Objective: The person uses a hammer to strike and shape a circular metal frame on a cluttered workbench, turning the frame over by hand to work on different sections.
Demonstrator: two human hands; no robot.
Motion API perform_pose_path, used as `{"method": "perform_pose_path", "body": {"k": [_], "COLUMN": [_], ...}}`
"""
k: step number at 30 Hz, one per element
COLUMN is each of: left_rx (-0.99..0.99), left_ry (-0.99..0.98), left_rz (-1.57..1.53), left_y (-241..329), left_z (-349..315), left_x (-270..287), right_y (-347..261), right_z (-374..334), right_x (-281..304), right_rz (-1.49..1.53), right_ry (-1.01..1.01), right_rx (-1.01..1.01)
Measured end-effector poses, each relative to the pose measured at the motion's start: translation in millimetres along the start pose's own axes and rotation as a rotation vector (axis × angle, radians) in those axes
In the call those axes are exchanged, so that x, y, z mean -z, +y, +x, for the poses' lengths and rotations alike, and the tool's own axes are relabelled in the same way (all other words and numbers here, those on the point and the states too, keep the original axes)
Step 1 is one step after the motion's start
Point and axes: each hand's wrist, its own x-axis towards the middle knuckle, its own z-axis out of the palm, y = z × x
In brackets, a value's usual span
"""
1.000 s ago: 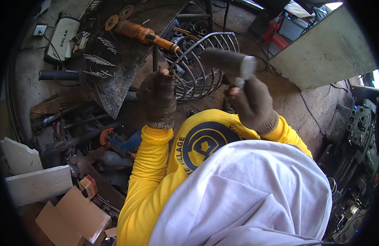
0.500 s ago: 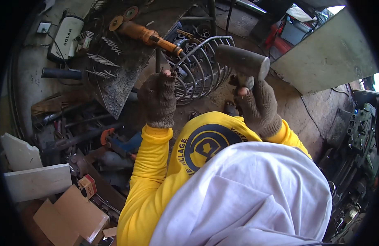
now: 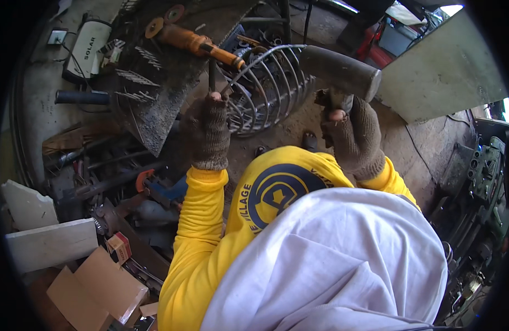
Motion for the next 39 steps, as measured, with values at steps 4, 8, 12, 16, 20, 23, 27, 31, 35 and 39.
{"method": "perform_pose_path", "body": {"k": [4,8,12,16,20,23,27,31,35,39], "left_rx": [0.175,-0.027,-0.138,-0.192,0.129,0.139,0.025,0.372,0.123,0.238], "left_ry": [-0.098,0.009,-0.027,-0.002,-0.102,-0.042,-0.018,-0.149,-0.160,-0.199], "left_rz": [-0.086,0.030,0.069,0.034,-0.109,-0.208,-0.240,-0.438,-0.332,-0.475], "left_y": [6.9,4.8,-4.8,-5.2,15.7,14.1,-8.5,4.7,-11.4,-13.0], "left_z": [2.3,-4.7,-0.3,3.0,7.6,7.9,10.5,18.0,10.3,10.6], "left_x": [7.9,0.0,0.6,-0.2,5.6,5.1,3.5,12.6,9.4,8.4], "right_y": [1.9,7.5,10.2,15.9,8.4,8.8,20.7,32.7,33.2,33.3], "right_z": [5.4,2.1,-0.9,-1.5,4.6,8.5,10.4,12.8,11.8,10.3], "right_x": [1.5,-1.8,-4.5,-1.9,-3.1,-0.3,3.8,13.2,16.0,16.6], "right_rz": [0.147,0.189,0.331,0.140,0.085,0.243,0.318,0.265,0.288,0.374], "right_ry": [0.015,0.038,0.073,0.034,-0.002,-0.017,0.151,0.258,0.282,0.293], "right_rx": [0.062,0.162,0.280,0.304,0.180,0.009,-0.076,-0.121,-0.165,-0.183]}}
